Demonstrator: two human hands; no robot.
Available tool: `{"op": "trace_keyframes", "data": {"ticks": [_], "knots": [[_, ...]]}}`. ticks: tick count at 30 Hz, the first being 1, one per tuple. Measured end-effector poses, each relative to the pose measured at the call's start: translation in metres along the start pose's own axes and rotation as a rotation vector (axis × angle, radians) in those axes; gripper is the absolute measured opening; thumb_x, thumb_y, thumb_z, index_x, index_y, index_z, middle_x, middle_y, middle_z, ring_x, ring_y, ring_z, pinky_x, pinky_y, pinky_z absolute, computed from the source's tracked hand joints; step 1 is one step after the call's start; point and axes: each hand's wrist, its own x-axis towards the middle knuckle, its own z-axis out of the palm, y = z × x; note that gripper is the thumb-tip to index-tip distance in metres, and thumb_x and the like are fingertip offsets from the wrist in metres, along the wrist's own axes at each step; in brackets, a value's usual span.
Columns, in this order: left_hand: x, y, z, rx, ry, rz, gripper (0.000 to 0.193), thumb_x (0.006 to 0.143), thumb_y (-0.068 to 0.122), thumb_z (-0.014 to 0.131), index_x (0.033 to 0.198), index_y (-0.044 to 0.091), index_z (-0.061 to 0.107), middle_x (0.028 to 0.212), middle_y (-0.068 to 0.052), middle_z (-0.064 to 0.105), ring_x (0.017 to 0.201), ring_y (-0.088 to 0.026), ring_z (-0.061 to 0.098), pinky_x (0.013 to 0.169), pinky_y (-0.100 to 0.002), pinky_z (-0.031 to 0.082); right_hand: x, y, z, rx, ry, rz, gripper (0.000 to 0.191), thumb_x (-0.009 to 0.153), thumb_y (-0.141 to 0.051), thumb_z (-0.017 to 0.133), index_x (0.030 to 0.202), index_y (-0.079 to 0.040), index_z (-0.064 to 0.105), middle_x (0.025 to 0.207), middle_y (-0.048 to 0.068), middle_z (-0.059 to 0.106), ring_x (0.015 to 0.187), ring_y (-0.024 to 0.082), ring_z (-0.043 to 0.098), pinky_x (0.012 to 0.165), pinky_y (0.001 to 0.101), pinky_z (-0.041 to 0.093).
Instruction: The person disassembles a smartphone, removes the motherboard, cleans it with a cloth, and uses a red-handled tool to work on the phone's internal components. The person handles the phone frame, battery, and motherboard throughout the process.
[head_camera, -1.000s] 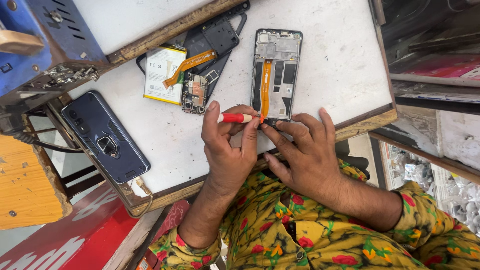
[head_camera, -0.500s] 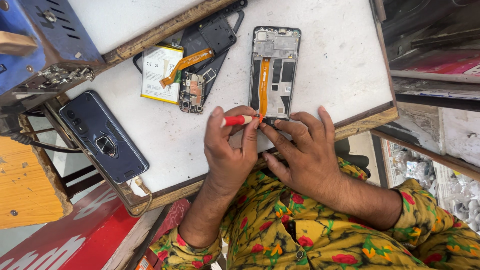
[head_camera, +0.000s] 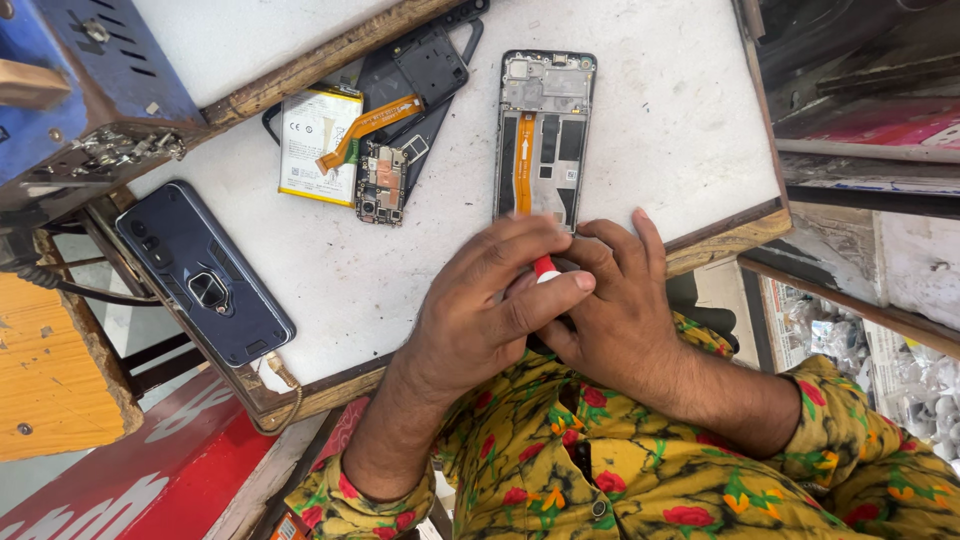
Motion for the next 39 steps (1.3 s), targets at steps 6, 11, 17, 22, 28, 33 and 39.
{"op": "trace_keyframes", "data": {"ticks": [6,11,17,22,28,33,39], "knots": [[0.0053,0.0043,-0.0072,-0.051,0.002,-0.143,0.044,0.096,-0.007,0.07,0.126,0.025,0.066,0.13,-0.005,0.066,0.126,-0.029,0.07,0.114,-0.049,0.056,0.0018,-0.0025,-0.0035,0.018,0.034,-0.006,0.053,0.081,-0.031,0.082,0.127,-0.014,0.061,0.132,0.008,0.049,0.133,0.034,0.043,0.118,0.0708,0.023],[0.0064,0.0035,-0.0058,0.068,0.036,-0.092,0.042,0.089,0.0,0.076,0.124,0.023,0.067,0.125,-0.009,0.062,0.121,-0.035,0.062,0.107,-0.055,0.054,0.0027,-0.0034,-0.005,0.02,0.038,-0.001,0.053,0.08,-0.032,0.082,0.124,-0.013,0.061,0.13,0.01,0.05,0.132,0.035,0.043,0.117,0.0711,0.023],[0.0014,0.005,-0.0019,0.214,0.093,0.0,0.039,0.096,0.006,0.077,0.128,0.025,0.066,0.127,-0.005,0.06,0.126,-0.031,0.061,0.115,-0.055,0.049,0.0024,-0.0021,-0.0036,0.012,0.01,0.008,0.056,0.082,-0.033,0.081,0.129,-0.009,0.06,0.13,0.012,0.051,0.132,0.035,0.043,0.117,0.0721,0.023],[0.004,0.0057,-0.0032,0.147,0.024,-0.021,0.04,0.098,0.002,0.073,0.13,0.025,0.067,0.127,-0.004,0.062,0.128,-0.033,0.063,0.115,-0.054,0.05,0.0022,-0.0031,-0.0057,0.018,0.01,0.012,0.059,0.081,-0.033,0.081,0.131,-0.009,0.06,0.13,0.012,0.051,0.132,0.037,0.043,0.116,0.0723,0.022],[0.0098,0.0075,-0.0043,0.096,-0.013,-0.056,0.044,0.097,0.001,0.071,0.131,0.028,0.065,0.128,-0.007,0.065,0.126,-0.029,0.063,0.117,-0.055,0.047,0.0038,-0.0029,-0.0065,0.004,-0.011,-0.004,0.06,0.08,-0.032,0.081,0.13,-0.008,0.059,0.129,0.014,0.05,0.132,0.037,0.043,0.115,0.0731,0.022],[0.0078,0.0056,-0.0037,0.076,0.013,-0.16,0.04,0.098,0.006,0.076,0.128,0.029,0.064,0.119,-0.004,0.067,0.123,-0.025,0.065,0.122,-0.061,0.044,0.0021,-0.0032,-0.0055,-0.002,0.021,-0.013,0.058,0.081,-0.033,0.082,0.129,-0.01,0.058,0.127,0.014,0.047,0.132,0.036,0.044,0.117,0.0725,0.024],[0.0077,0.0046,-0.0011,0.219,0.125,-0.062,0.041,0.098,0.008,0.079,0.131,0.026,0.063,0.119,-0.002,0.064,0.131,-0.031,0.058,0.119,-0.057,0.039,0.0024,-0.0026,-0.0059,-0.016,0.024,-0.033,0.054,0.08,-0.033,0.081,0.124,-0.006,0.066,0.128,0.019,0.047,0.13,0.039,0.044,0.114,0.0733,0.025]]}}
